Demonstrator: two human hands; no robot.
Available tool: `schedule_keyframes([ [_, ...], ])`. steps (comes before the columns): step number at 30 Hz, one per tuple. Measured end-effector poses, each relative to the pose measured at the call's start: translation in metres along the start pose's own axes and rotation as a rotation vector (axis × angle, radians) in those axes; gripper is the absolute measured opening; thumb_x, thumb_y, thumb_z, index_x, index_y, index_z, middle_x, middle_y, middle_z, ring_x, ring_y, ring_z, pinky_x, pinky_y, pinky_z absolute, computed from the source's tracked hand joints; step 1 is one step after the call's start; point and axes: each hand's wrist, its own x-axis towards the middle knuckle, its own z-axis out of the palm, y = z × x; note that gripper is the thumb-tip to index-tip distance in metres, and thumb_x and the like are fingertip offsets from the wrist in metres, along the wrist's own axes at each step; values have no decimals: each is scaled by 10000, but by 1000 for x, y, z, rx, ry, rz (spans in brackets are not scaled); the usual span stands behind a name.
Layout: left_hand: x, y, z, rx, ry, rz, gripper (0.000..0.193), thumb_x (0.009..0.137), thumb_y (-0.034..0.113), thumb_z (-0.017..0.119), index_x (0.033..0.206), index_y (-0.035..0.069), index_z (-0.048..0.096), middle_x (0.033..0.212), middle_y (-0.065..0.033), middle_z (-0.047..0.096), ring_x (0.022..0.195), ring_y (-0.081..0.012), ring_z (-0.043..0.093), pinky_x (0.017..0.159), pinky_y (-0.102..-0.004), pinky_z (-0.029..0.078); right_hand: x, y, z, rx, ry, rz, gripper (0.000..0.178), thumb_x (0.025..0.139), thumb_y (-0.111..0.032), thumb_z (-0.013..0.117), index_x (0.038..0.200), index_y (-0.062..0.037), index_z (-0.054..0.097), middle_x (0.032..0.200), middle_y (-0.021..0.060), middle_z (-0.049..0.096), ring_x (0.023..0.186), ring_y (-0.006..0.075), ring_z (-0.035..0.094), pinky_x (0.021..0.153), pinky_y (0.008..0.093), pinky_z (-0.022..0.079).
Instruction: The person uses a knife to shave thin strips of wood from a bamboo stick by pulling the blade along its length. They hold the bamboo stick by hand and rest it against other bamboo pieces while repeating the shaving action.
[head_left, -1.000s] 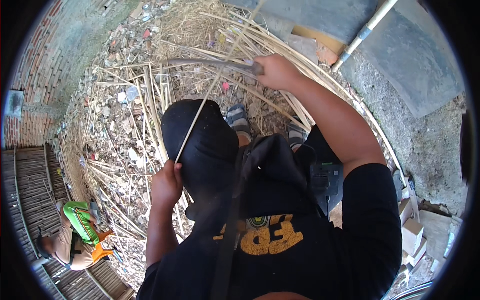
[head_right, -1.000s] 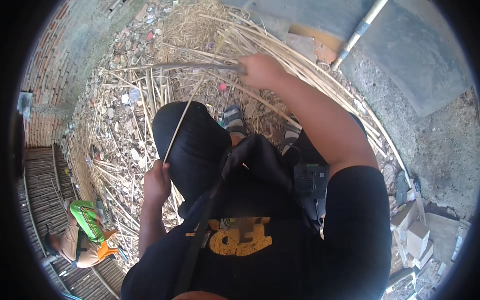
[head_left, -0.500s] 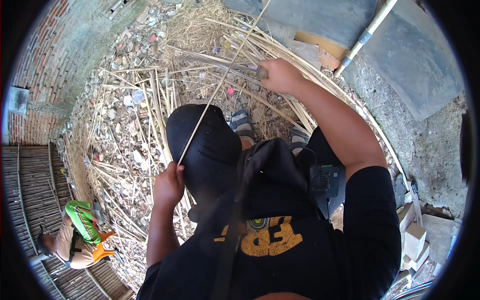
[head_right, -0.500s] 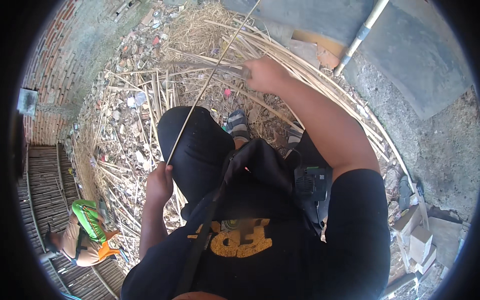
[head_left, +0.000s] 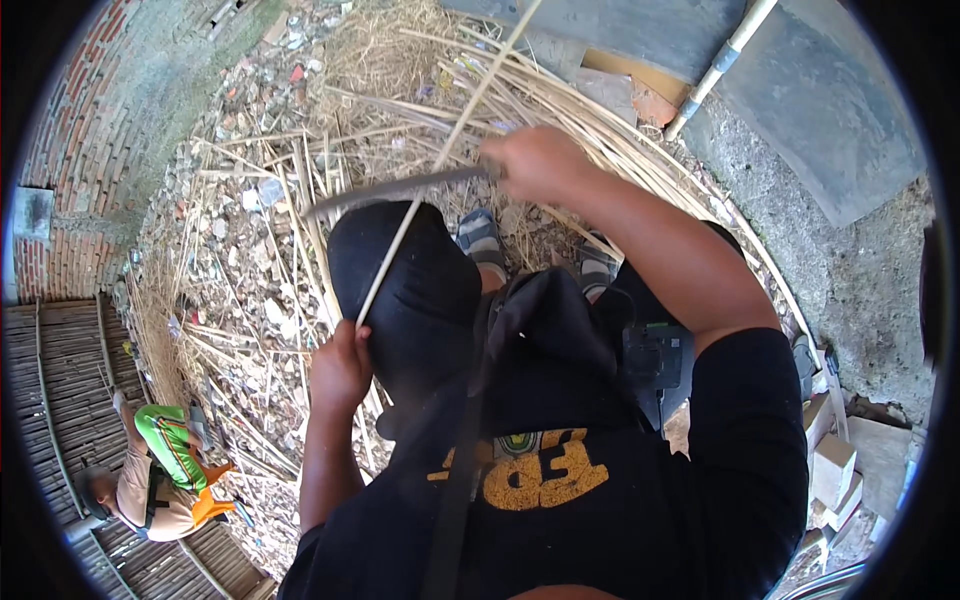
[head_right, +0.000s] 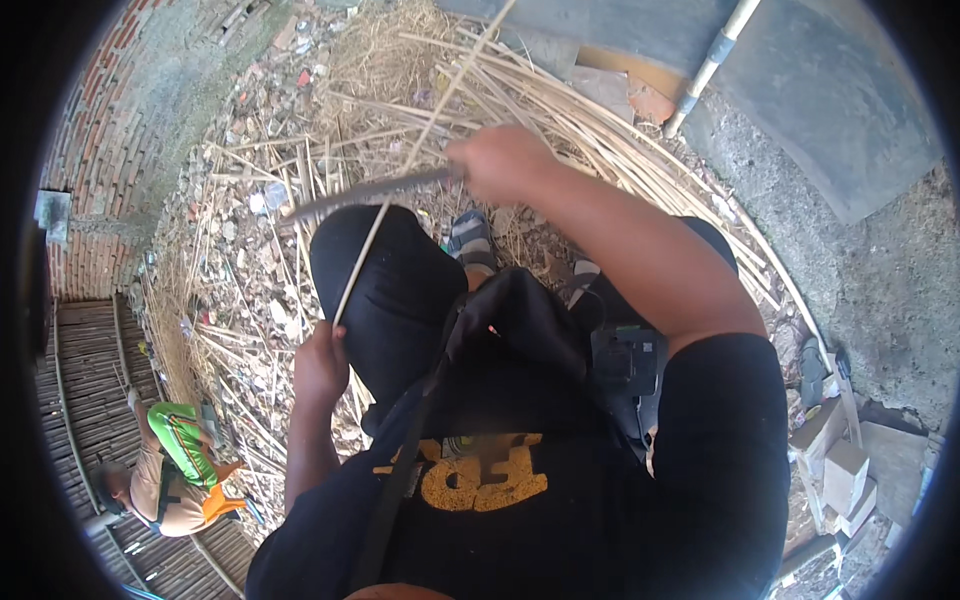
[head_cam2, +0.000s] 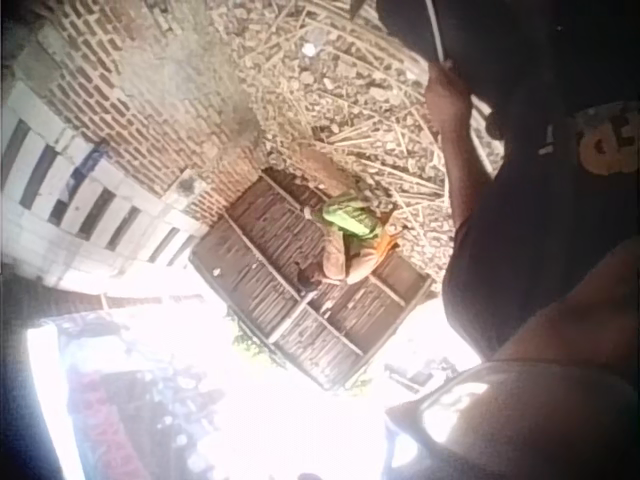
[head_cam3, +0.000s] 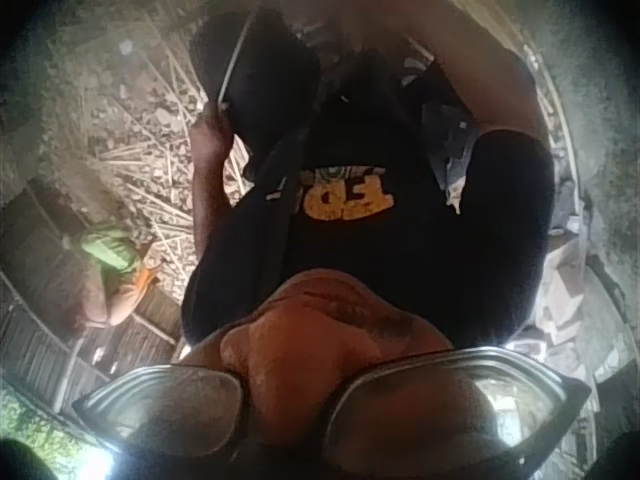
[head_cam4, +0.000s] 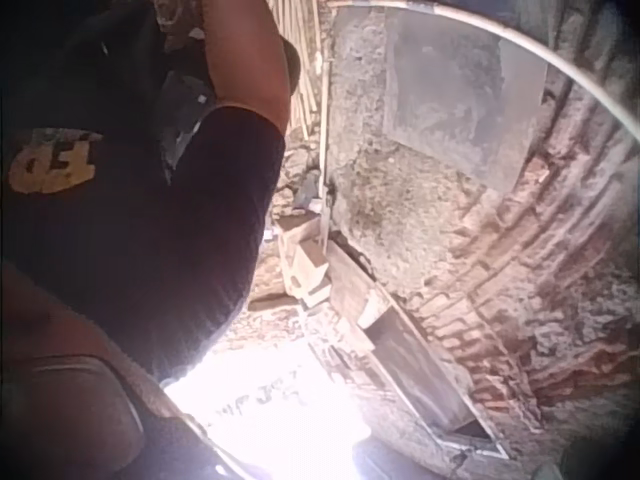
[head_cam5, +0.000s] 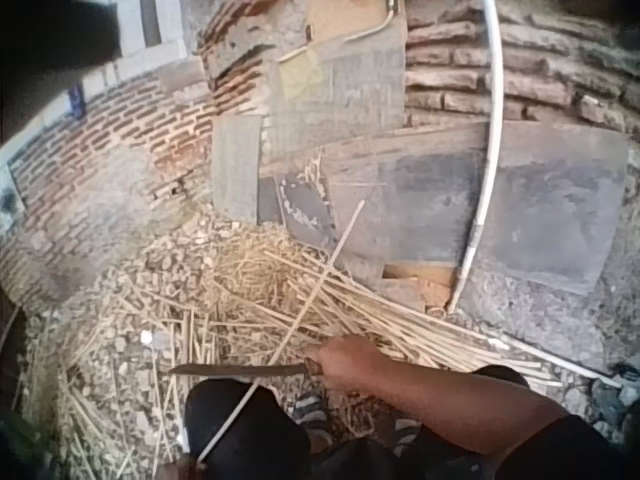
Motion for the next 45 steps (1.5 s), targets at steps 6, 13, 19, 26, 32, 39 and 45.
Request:
schedule_keyframes([
  [6, 2, 1, -2, 6, -41, 0, 256, 1033, 262, 529, 896, 50, 487, 647, -266, 608, 633, -501, 614, 550, -588, 451, 1, 5, -1, 36, 14, 43, 314, 769, -228, 728, 1068, -143, 678, 827, 149, 692, 829, 386, 686, 721, 514, 544],
  [13, 6, 2, 1, -15, 6, 42, 265, 1033, 262, 531, 885, 47, 488, 643, -261, 607, 627, -497, 612, 534, -578, 450, 8, 14, -7, 36, 52, 51, 212, 770, -187, 702, 974, -146, 662, 814, 125, 697, 824, 365, 694, 707, 504, 541],
  [19, -4, 1, 5, -10, 11, 19, 263, 1037, 263, 523, 887, 49, 493, 653, -260, 610, 630, -498, 610, 554, -589, 451, -1, -20, -11, -112, -50, -40, 184, 802, -170, 660, 986, -163, 671, 866, 118, 701, 851, 339, 697, 725, 489, 543],
  [26, 3, 3, -2, -26, 5, 8, 280, 1041, 278, 515, 879, 50, 497, 656, -265, 610, 636, -507, 604, 559, -590, 444, 2, 7, -6, 5, 78, 7, 213, 770, -171, 691, 978, -142, 653, 839, 128, 696, 828, 354, 695, 720, 496, 545],
  [32, 5, 2, 6, -47, 19, 31, 283, 1050, 272, 492, 883, 44, 495, 663, -259, 605, 624, -509, 588, 552, -593, 430, 4, 26, 6, -26, 141, 123, 217, 760, -171, 708, 959, -124, 638, 832, 136, 695, 814, 355, 699, 711, 502, 550],
  [39, -2, -5, 3, -2, 1, 24, 318, 1058, 292, 474, 868, 38, 500, 676, -268, 609, 661, -506, 603, 569, -587, 436, 4, -8, 5, -185, 104, -128, 196, 790, -195, 701, 949, -113, 623, 820, 126, 694, 810, 349, 700, 707, 501, 552],
  [45, 4, -5, -4, -67, 2, 79, 307, 1059, 282, 473, 869, 43, 499, 659, -259, 596, 633, -500, 592, 549, -579, 430, 9, 54, -15, -18, 235, 264, 333, 807, -207, 668, 1127, -115, 659, 872, 170, 725, 801, 357, 711, 727, 503, 572],
])
